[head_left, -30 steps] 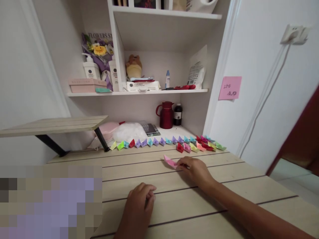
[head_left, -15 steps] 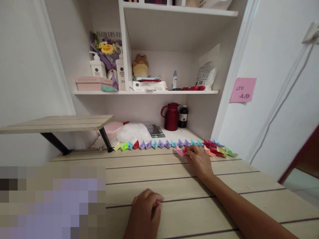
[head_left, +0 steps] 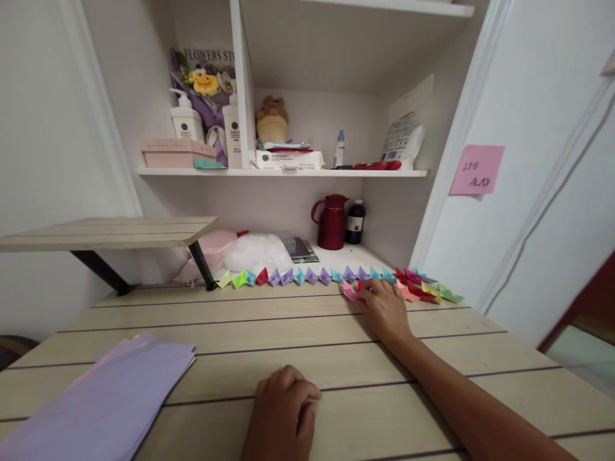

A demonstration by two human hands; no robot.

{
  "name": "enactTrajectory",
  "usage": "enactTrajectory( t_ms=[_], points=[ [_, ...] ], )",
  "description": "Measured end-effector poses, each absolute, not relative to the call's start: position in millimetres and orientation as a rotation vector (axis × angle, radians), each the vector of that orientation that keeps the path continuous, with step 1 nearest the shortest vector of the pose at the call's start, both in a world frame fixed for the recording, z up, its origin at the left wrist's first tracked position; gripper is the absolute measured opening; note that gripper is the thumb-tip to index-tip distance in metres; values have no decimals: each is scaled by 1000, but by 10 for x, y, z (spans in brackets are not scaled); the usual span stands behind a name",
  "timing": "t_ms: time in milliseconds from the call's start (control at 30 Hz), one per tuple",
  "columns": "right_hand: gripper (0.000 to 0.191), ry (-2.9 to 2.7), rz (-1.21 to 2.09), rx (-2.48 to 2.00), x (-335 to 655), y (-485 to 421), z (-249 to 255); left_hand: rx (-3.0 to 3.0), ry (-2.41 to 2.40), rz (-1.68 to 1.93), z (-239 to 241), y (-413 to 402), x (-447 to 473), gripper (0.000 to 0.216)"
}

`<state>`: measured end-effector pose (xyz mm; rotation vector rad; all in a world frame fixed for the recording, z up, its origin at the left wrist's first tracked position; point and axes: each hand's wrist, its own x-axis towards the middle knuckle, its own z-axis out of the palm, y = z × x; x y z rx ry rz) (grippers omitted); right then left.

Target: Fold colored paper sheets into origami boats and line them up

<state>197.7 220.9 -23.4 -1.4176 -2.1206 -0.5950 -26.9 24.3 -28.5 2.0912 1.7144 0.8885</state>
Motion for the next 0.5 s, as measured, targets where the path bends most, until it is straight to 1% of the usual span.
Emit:
enactTrajectory(
  t_ms=[233, 500],
  points=[
    [16, -2115, -549, -1432, 1989, 2195, -232, 2122, 1701, 760, -247, 251, -287, 28],
    [16, -2110, -498, -1439, 1981, 2147, -178, 2115, 1699, 795, -260, 252, -280, 29]
  ],
)
